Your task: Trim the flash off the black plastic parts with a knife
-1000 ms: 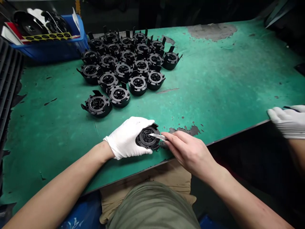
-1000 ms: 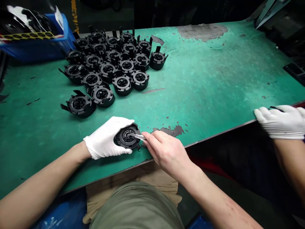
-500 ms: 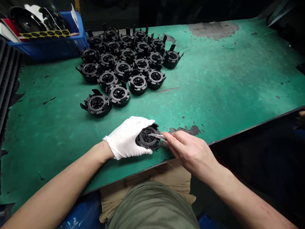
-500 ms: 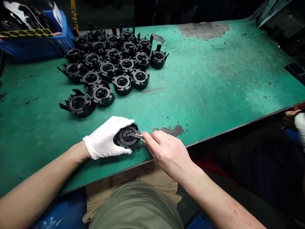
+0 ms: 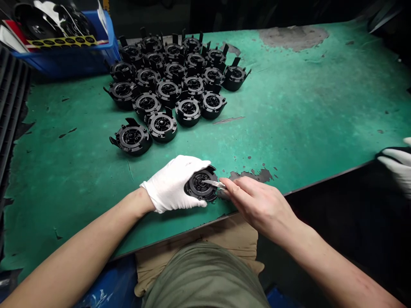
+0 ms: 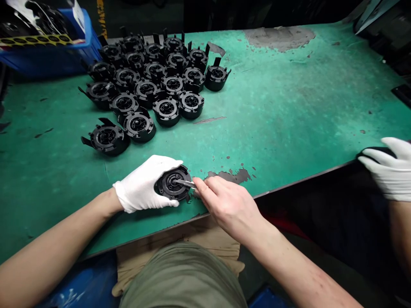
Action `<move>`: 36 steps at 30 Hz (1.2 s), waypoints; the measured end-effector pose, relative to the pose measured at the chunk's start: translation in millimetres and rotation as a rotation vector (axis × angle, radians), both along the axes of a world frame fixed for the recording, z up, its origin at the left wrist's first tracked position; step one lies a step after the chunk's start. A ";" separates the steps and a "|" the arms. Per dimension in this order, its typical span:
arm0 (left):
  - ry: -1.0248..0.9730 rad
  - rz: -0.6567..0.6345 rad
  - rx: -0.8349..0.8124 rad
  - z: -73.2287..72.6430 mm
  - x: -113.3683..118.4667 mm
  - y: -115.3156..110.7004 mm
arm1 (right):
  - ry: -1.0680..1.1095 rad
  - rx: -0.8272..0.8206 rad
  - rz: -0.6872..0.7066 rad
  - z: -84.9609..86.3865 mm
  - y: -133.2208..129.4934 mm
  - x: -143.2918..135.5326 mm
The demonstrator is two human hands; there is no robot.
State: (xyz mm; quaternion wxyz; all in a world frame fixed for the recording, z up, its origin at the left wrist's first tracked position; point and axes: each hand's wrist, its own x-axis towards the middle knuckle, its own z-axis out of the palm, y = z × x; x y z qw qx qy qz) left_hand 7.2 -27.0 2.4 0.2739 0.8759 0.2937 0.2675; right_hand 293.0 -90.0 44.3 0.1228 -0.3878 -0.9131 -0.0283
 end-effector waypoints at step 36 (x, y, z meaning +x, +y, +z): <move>0.018 -0.006 -0.049 2.7 2.1 2.5 | -0.119 -0.048 0.267 38.5 44.3 3.6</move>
